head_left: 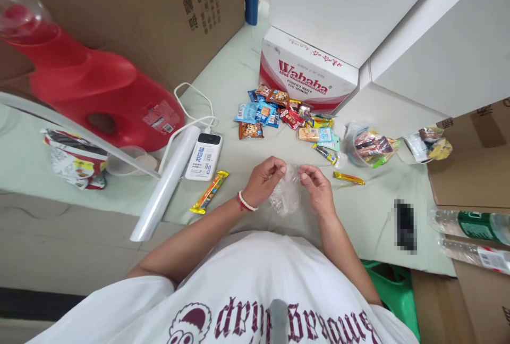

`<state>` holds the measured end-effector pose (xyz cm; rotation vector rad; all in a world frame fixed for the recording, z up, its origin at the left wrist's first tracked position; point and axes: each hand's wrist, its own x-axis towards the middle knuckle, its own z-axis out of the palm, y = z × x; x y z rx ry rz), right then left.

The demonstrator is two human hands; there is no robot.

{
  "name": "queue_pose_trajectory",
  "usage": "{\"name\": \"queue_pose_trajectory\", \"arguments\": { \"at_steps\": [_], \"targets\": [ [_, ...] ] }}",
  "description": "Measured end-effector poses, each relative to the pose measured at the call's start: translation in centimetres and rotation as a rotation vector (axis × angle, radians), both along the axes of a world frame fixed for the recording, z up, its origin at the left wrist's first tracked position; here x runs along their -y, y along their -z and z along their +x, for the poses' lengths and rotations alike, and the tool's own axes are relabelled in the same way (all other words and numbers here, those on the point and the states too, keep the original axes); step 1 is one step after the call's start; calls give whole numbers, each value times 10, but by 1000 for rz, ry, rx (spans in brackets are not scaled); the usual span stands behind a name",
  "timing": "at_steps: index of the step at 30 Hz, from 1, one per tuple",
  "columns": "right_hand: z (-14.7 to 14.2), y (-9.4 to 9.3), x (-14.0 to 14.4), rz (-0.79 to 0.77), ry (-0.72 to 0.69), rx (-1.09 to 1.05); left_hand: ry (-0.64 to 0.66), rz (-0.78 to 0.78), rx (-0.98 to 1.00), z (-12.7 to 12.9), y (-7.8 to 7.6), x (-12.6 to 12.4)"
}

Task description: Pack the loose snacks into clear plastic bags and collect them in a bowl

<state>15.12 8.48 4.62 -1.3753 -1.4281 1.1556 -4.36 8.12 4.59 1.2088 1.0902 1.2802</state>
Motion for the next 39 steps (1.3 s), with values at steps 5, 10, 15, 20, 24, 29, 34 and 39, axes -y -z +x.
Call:
{"name": "queue_pose_trajectory", "arguments": {
  "at_steps": [5, 10, 15, 20, 24, 29, 34, 39],
  "targets": [
    [-5, -4, -18, 137, 13, -8, 64, -61, 231, -10, -7, 10],
    [-9, -12, -18, 149, -64, -62, 141, -303, 503, -10, 4, 4],
    [-11, -14, -18, 70, -30, -118, 240, -185, 320, -4, 13, -7],
    [9, -24, -39, 127, 184, -226, 356, -237, 457, -16, -1, -23],
    [24, -48, -58, 332, 228, -156, 255, -46, 169, -38, -31, -42],
    [59, -72, -48, 590, 225, -96, 144, 343, -428, -76, -61, -35],
    [113, -49, -7, 399, -181, 211, 299, 517, -780, -97, -21, 14],
    [130, -8, 15, 41, -550, 512, 199, 290, -691, -87, 15, 38]
  ]
}}
